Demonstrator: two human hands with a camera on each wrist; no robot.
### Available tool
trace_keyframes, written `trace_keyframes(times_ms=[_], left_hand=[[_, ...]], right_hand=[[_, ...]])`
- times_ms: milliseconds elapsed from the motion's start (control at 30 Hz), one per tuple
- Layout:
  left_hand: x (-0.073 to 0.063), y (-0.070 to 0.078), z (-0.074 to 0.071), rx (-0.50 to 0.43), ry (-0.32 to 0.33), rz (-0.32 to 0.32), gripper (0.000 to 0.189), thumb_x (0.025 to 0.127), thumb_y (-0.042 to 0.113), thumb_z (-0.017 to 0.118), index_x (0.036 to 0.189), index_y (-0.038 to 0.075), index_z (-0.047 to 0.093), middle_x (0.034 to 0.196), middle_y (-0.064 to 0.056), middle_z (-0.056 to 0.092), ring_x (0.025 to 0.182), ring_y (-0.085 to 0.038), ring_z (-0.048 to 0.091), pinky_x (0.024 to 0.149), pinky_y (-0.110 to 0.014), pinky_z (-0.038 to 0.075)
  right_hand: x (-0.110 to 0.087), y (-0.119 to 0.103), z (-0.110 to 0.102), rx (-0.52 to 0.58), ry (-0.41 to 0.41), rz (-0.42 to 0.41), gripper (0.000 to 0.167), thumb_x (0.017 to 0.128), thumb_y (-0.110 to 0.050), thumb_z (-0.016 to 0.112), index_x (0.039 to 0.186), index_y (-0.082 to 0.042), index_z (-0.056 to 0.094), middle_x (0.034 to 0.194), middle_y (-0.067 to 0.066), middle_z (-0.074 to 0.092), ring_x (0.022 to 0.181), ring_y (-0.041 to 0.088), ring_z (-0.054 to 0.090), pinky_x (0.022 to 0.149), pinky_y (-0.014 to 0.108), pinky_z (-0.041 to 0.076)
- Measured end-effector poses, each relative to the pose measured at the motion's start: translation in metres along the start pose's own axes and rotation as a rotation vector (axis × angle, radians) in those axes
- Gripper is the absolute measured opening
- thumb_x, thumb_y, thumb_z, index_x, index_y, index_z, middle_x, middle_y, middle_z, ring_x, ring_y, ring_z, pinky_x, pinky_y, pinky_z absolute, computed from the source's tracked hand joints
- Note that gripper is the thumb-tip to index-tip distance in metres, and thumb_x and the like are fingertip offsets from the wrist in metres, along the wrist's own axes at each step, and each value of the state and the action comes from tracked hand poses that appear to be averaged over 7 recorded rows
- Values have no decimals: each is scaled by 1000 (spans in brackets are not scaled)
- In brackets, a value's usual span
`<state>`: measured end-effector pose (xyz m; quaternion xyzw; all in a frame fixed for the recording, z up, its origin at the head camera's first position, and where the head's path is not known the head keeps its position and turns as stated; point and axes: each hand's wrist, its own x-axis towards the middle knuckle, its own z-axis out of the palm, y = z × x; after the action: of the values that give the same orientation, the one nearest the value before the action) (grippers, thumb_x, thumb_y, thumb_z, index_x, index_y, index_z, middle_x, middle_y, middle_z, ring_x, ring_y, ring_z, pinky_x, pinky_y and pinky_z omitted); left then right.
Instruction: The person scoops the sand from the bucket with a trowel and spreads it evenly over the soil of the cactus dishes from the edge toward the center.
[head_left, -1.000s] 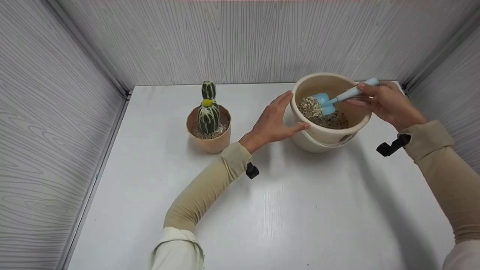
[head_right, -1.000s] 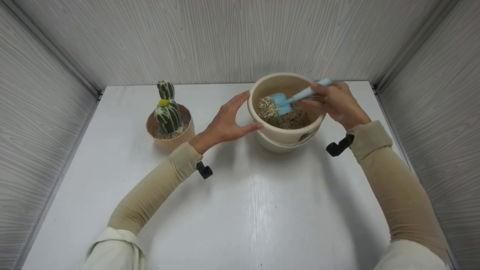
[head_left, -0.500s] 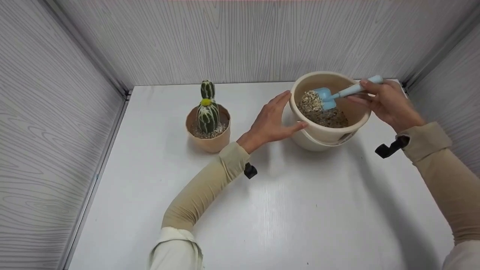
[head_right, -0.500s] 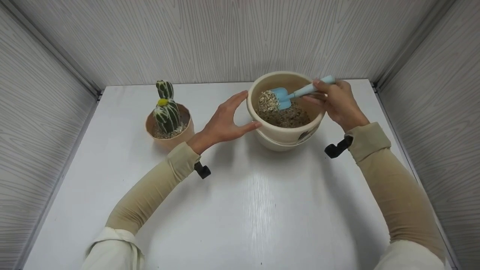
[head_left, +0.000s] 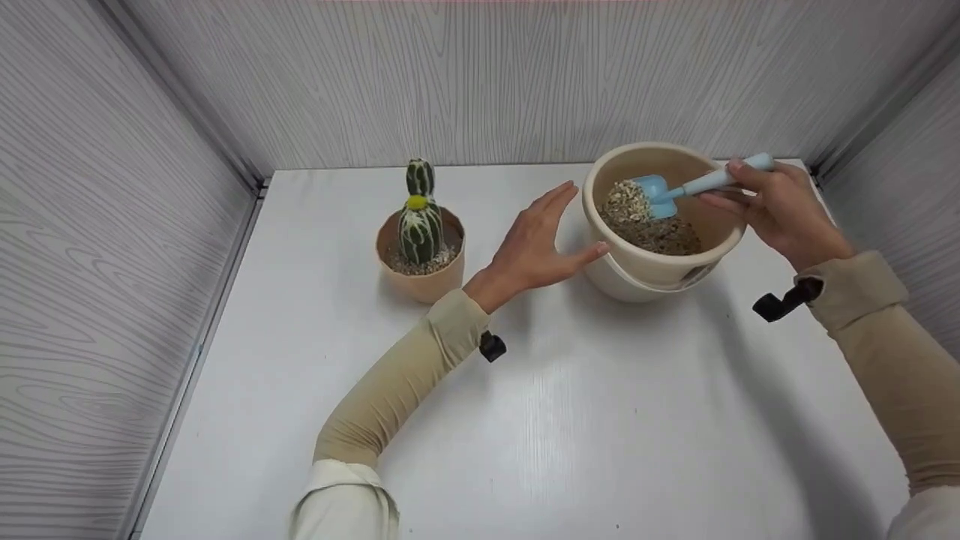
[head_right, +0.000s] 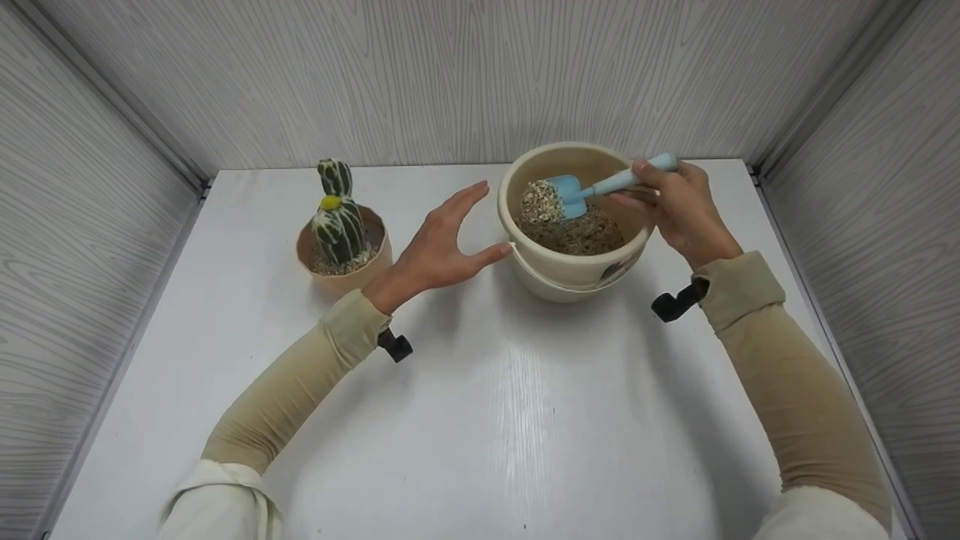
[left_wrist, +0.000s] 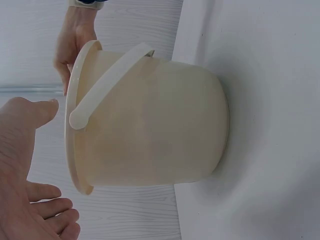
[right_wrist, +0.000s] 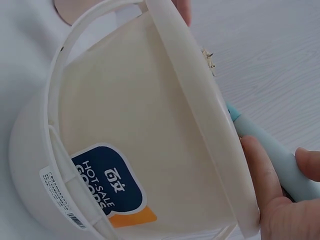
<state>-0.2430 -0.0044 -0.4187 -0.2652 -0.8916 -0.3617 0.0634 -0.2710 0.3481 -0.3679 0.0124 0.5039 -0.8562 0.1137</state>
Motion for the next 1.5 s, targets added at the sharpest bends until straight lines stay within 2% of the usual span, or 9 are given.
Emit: trace_keyframes(times_ms=[233,400,900,1133,1500], left_hand=[[-13,-3,-7,34,45,48,85,97,58,71,160,5,46,164,-12,48,154,-24,44,126,-43,37],[-24,-5,-11,31,64,58,83,98,55,72,160,5,46,163,-11,49,153,-25,45,126,-44,37],[-59,-24,-21,12,111,44,83,97,52,75,159,4,47,161,-12,51,150,-25,48,125,-46,39],[-73,-29,-24,-11,120,23,83,97,52,76,159,5,47,161,-11,52,150,-25,48,126,-44,37],[-91,-35,-23,-4,159,37,80,97,50,76,157,4,48,158,-11,53,148,-25,50,125,-42,40]], right_hand=[[-2,1,-3,3,10,-2,19,102,-1,68,115,12,67,113,24,71,107,36,77,102,42,59],[-3,1,-4,6,16,1,23,102,-2,69,120,12,67,112,23,71,107,35,77,103,41,59],[-4,-3,-3,32,35,-8,23,101,-1,70,119,13,68,112,23,72,105,37,78,101,43,60],[-6,-2,2,49,44,-13,17,101,0,69,113,12,67,113,22,72,105,38,78,100,44,60],[-7,-2,11,90,47,-7,14,101,1,69,108,13,65,110,22,69,103,40,78,100,45,60]])
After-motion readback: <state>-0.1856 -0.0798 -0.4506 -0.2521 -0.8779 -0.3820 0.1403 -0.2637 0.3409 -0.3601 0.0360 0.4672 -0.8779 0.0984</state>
